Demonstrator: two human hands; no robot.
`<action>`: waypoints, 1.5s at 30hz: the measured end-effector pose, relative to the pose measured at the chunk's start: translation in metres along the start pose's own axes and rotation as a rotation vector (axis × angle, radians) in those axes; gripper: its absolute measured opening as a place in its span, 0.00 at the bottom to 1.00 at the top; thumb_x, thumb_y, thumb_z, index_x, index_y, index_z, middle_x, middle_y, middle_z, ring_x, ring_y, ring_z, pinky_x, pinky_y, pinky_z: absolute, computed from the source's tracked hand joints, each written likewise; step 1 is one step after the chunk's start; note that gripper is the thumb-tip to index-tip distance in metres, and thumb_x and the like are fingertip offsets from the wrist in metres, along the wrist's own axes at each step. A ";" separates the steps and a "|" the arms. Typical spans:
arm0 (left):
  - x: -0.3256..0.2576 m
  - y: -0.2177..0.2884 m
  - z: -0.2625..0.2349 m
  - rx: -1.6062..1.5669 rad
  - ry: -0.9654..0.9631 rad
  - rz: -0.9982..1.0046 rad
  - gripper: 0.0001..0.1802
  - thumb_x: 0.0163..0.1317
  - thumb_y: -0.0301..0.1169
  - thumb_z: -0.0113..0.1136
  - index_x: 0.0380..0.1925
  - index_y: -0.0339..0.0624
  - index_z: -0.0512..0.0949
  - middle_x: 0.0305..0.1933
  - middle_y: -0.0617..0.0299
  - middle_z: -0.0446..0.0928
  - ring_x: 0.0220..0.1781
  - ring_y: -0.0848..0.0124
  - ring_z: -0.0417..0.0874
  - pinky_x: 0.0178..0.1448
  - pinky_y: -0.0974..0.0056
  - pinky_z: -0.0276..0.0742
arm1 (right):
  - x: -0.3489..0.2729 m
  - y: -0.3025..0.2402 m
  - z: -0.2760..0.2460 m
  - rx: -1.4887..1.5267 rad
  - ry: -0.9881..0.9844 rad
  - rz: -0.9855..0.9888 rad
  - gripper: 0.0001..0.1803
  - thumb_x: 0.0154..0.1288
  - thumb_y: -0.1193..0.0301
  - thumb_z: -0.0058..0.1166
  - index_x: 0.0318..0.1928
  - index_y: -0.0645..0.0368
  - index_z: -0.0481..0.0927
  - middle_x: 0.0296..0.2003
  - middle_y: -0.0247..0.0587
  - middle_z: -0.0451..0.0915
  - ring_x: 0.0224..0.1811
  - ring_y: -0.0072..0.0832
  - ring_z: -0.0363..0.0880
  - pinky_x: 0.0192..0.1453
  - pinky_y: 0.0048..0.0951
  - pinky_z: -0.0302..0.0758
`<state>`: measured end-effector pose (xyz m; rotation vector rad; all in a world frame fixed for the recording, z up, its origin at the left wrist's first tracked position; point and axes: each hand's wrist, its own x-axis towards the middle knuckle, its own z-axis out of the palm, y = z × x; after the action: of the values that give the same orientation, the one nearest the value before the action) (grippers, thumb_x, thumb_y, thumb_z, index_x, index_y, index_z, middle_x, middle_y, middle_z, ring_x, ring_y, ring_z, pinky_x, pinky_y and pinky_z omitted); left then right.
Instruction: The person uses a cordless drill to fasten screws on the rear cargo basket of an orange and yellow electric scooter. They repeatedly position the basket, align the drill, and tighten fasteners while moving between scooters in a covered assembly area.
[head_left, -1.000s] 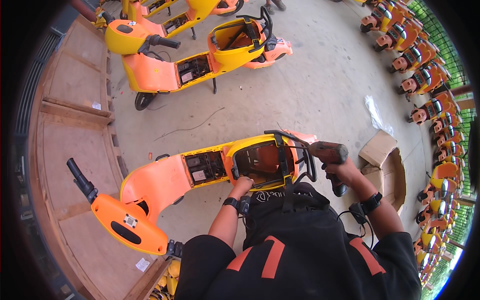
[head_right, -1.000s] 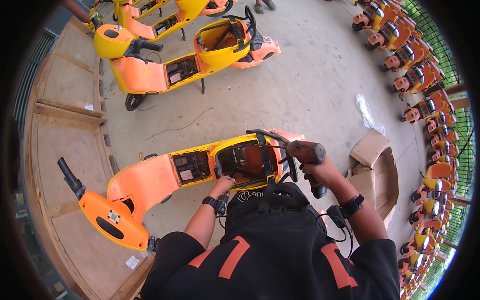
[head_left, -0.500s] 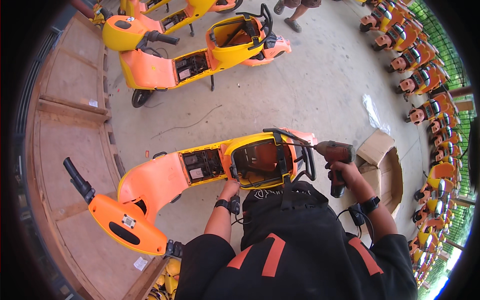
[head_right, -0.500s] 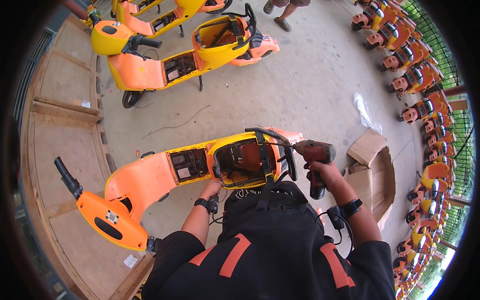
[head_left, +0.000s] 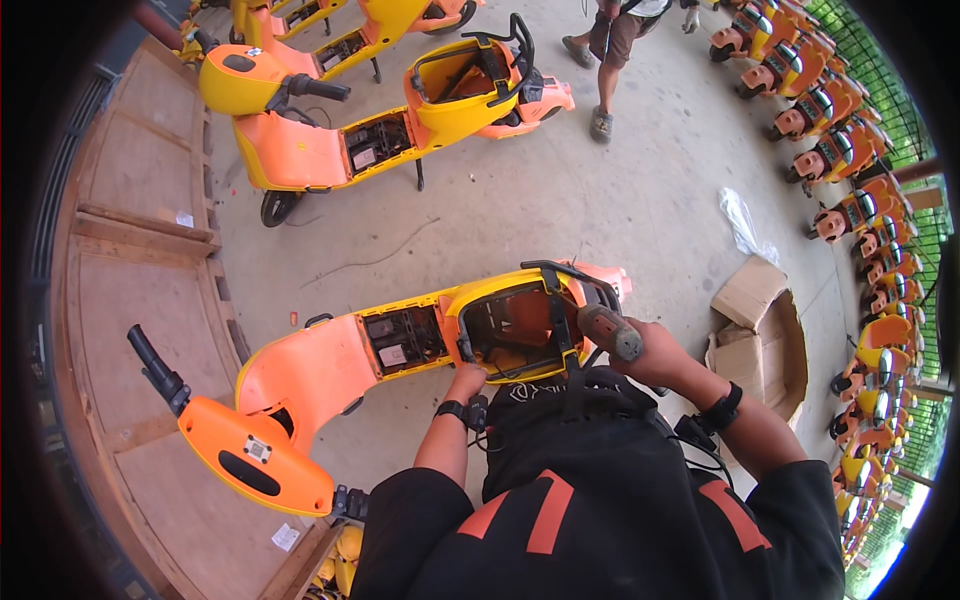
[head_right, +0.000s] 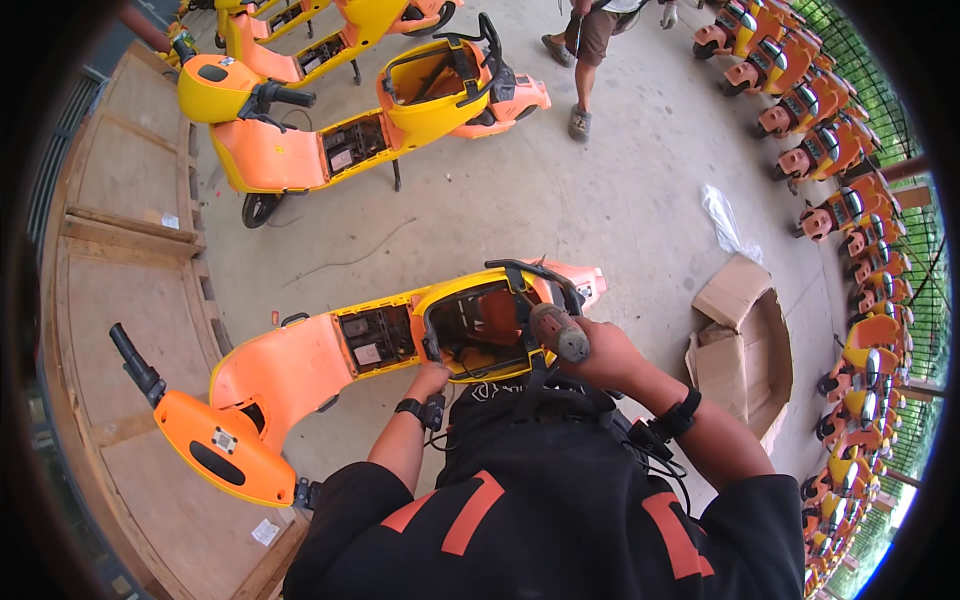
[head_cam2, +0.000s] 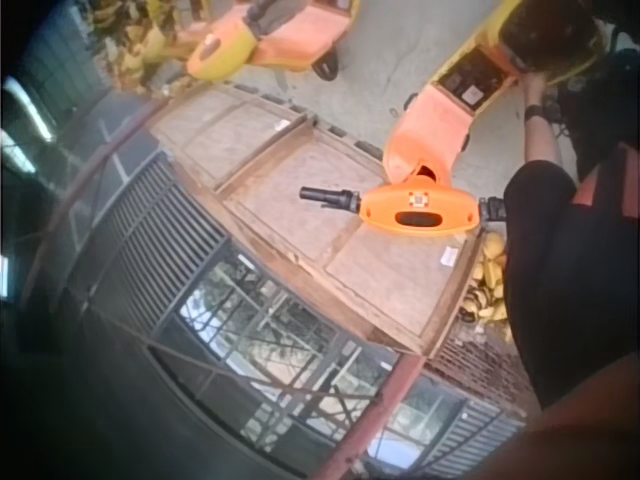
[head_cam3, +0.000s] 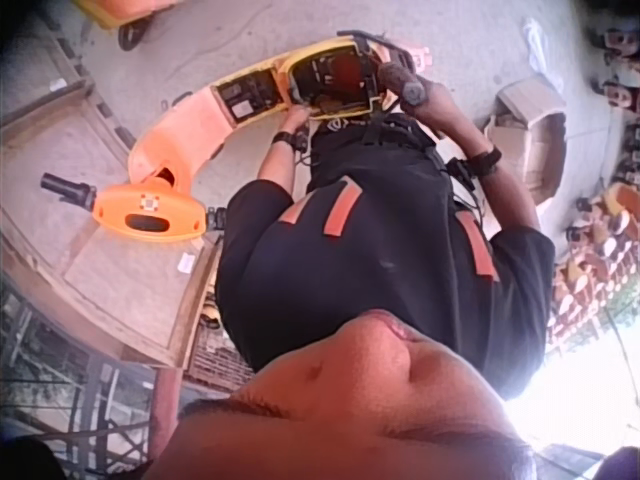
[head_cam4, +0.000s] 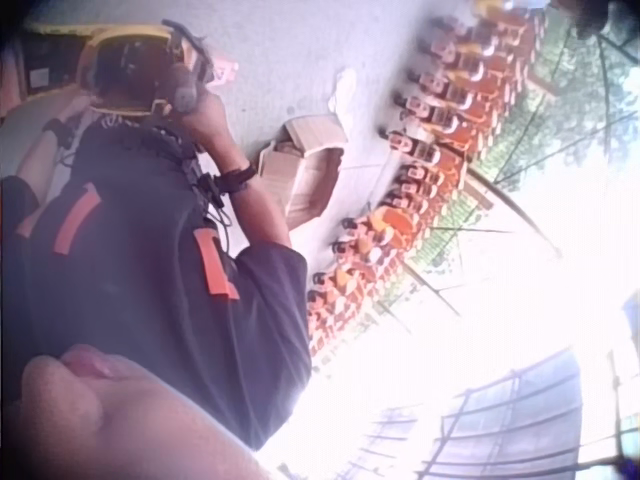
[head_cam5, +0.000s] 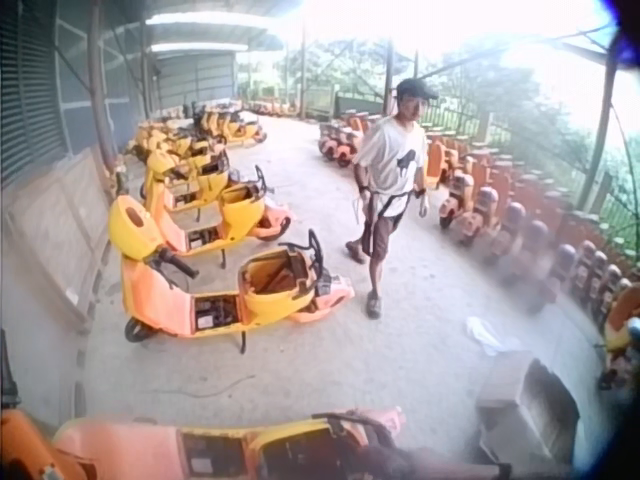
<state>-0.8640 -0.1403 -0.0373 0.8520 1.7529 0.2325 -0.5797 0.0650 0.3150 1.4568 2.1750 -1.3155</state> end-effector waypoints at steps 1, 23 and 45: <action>0.002 0.003 -0.001 -0.046 0.004 -0.022 0.18 0.61 0.37 0.58 0.37 0.29 0.82 0.28 0.49 0.81 0.26 0.58 0.83 0.32 0.57 0.77 | -0.002 -0.007 -0.002 -0.022 0.013 -0.007 0.27 0.51 0.58 0.66 0.52 0.56 0.80 0.42 0.51 0.85 0.45 0.49 0.83 0.51 0.42 0.79; 0.022 -0.041 0.032 0.241 0.065 0.368 0.17 0.65 0.36 0.54 0.31 0.30 0.83 0.28 0.49 0.83 0.26 0.59 0.84 0.35 0.56 0.78 | 0.023 -0.024 -0.019 -0.062 0.202 0.015 0.29 0.52 0.68 0.65 0.56 0.57 0.74 0.36 0.48 0.85 0.39 0.42 0.86 0.44 0.38 0.81; -0.040 0.045 0.026 -0.445 -0.066 -0.175 0.16 0.68 0.39 0.53 0.37 0.36 0.82 0.16 0.61 0.70 0.13 0.71 0.69 0.18 0.63 0.63 | 0.021 -0.014 -0.033 0.075 -0.065 -0.139 0.42 0.51 0.67 0.64 0.69 0.54 0.65 0.31 0.46 0.83 0.31 0.34 0.84 0.36 0.34 0.80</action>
<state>-0.8164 -0.1398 0.0080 0.3786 1.6175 0.4519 -0.5918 0.1016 0.3292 1.2891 2.2425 -1.4830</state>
